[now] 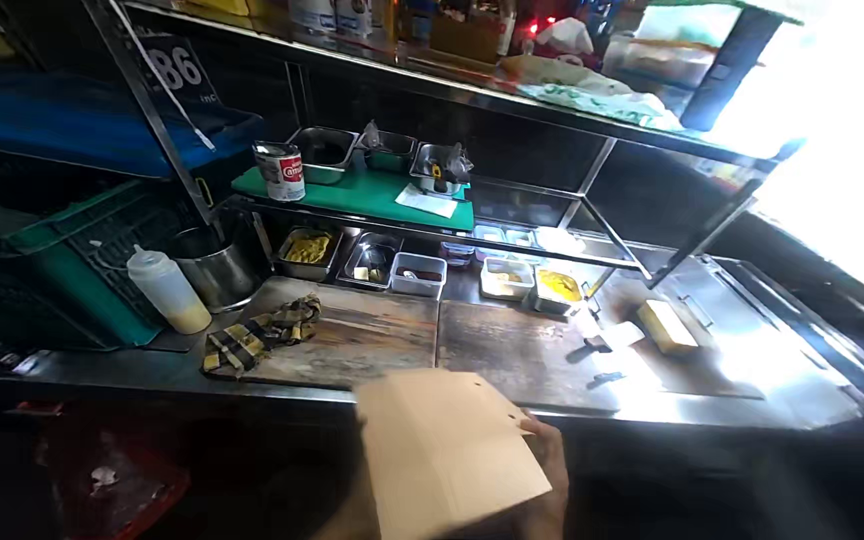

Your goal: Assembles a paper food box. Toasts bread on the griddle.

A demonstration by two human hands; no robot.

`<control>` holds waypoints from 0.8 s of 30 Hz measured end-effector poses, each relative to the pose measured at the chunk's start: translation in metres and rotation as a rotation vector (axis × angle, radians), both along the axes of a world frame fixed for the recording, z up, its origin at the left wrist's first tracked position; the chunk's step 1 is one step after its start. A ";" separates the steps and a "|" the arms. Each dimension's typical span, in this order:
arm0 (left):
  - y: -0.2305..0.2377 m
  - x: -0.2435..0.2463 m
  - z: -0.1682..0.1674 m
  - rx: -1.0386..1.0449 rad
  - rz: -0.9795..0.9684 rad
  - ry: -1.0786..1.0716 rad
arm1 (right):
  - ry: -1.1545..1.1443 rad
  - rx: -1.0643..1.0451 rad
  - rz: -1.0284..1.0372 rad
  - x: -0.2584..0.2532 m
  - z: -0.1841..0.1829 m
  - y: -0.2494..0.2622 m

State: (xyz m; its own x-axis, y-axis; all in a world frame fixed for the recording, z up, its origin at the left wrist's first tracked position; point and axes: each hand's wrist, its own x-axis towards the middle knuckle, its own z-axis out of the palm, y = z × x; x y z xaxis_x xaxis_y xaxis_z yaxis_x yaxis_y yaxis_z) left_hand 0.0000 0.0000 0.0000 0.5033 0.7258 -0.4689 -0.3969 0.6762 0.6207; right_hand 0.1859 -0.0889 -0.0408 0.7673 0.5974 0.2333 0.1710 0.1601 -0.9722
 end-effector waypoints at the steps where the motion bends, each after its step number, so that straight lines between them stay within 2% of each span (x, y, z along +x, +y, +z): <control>1: 0.016 -0.003 -0.001 -0.037 -0.045 0.031 | -0.100 -0.057 -0.056 0.006 -0.003 0.005; 3: 0.049 -0.017 0.006 -0.070 -0.251 -0.029 | -0.216 -0.144 -0.098 0.014 -0.007 0.012; 5: 0.074 -0.020 0.016 0.005 -0.305 0.111 | -0.340 -0.200 -0.060 0.018 -0.011 0.014; 7: 0.096 -0.009 0.021 0.058 -0.251 0.258 | -0.645 -0.266 -0.021 0.021 -0.007 0.016; 9: 0.111 0.005 0.028 0.030 -0.301 0.264 | -1.020 -0.360 -0.020 0.020 0.014 0.017; 11: 0.119 0.019 0.033 0.027 -0.444 0.214 | -1.285 -0.449 0.064 0.016 0.040 0.025; 13: 0.126 0.033 0.028 0.111 -0.622 0.173 | -1.373 -0.476 0.198 0.020 0.048 0.035; 14: 0.132 0.041 0.022 0.229 -0.678 0.194 | -1.360 -0.426 0.234 0.029 0.047 0.040; 16: 0.144 0.055 0.007 0.631 -0.645 0.366 | -1.235 -0.310 0.279 0.051 0.048 0.046; 18: 0.137 0.065 -0.009 1.096 -0.374 0.489 | -0.983 -0.237 0.254 0.063 0.050 0.046; 20: 0.114 0.084 -0.023 1.390 -0.102 0.479 | -0.704 -0.136 0.169 0.065 0.050 0.048; 22: 0.081 0.108 -0.018 1.391 -0.085 0.474 | -0.549 -0.044 0.077 0.070 0.048 0.051; 24: 0.050 0.133 -0.003 1.125 -0.187 0.363 | -0.490 0.008 0.009 0.079 0.045 0.052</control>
State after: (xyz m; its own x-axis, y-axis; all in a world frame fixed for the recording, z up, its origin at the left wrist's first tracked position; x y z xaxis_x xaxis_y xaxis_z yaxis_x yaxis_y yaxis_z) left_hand 0.1326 0.0501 -0.0026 0.6140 0.7500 0.2459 -0.0292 -0.2897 0.9567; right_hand 0.2651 -0.0368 0.0043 0.5611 0.6005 0.5698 0.6063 0.1705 -0.7767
